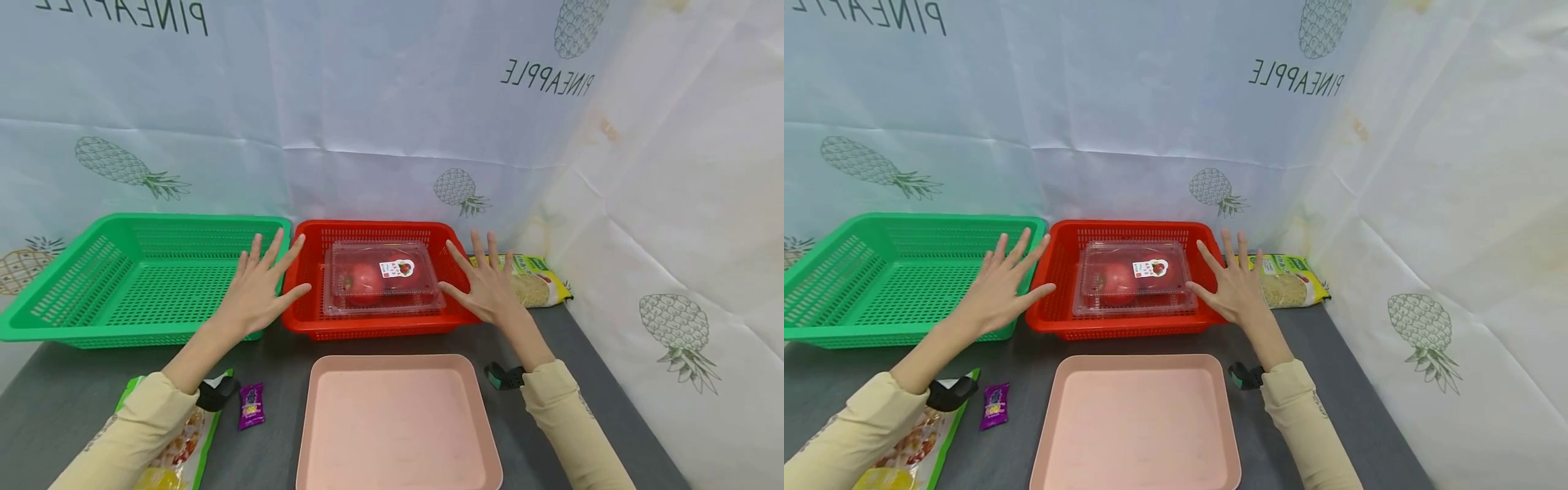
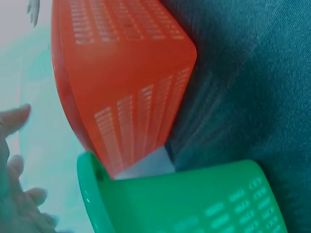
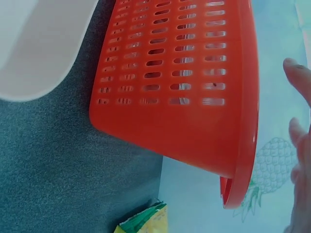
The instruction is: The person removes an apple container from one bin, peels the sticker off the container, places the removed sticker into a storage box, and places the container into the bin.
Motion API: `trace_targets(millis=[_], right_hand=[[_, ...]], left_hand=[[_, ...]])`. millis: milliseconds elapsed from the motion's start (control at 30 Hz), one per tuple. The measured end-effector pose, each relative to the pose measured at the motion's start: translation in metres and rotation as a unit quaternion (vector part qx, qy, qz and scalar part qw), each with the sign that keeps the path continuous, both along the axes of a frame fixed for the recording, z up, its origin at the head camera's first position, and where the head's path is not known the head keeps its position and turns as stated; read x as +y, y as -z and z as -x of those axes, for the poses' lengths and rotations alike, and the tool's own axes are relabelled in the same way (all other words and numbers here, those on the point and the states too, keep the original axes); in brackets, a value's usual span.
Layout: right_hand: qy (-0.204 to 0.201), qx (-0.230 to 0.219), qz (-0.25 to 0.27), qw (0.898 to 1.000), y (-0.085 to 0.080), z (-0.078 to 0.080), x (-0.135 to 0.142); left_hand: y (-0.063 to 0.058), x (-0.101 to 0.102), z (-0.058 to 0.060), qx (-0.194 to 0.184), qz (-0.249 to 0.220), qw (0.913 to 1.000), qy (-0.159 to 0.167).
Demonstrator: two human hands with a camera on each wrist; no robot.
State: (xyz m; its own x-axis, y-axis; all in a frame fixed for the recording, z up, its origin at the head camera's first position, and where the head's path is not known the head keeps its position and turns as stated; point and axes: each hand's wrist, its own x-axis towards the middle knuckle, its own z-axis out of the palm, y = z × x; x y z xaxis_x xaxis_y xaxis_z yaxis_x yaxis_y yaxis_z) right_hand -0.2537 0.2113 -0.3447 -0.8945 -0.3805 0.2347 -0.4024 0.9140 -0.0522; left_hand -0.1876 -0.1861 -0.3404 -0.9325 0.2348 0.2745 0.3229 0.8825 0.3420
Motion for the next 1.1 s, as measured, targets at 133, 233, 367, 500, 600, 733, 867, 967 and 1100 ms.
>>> trace_targets(millis=[133,233,367,500,600,733,867,967,1100], right_hand=[[-0.054,-0.021,0.072,0.996,-0.002,0.001,0.004],[-0.106,-0.064,0.151,0.981,-0.003,0.003,0.007],[-0.155,-0.115,0.248,0.949,-0.003,0.007,0.011],[-0.189,-0.168,0.328,0.91,-0.004,0.012,0.013],[-0.197,-0.215,0.358,0.887,-0.007,0.014,0.013],[-0.185,-0.265,0.365,0.873,-0.011,0.018,0.011],[-0.165,-0.316,0.362,0.861,-0.012,0.023,0.014],[-0.151,-0.341,0.353,0.858,-0.013,0.026,0.015],[-0.134,-0.351,0.333,0.865,-0.013,0.03,0.015]], left_hand=[[-0.001,0.007,0.002,0.016,-0.073,0.9965,0.037],[-0.001,0.011,0.005,0.037,-0.119,0.9907,0.055],[-0.002,0.017,0.009,0.042,-0.149,0.9853,0.072],[-0.002,0.022,0.012,0.009,-0.164,0.9831,0.08],[-0.001,0.025,0.014,-0.013,-0.163,0.9825,0.088],[-0.001,0.027,0.017,-0.022,-0.154,0.9821,0.106],[-0.004,0.03,0.019,-0.041,-0.146,0.9818,0.115],[-0.008,0.033,0.022,-0.062,-0.141,0.982,0.109],[-0.011,0.035,0.027,-0.081,-0.136,0.9825,0.099]])
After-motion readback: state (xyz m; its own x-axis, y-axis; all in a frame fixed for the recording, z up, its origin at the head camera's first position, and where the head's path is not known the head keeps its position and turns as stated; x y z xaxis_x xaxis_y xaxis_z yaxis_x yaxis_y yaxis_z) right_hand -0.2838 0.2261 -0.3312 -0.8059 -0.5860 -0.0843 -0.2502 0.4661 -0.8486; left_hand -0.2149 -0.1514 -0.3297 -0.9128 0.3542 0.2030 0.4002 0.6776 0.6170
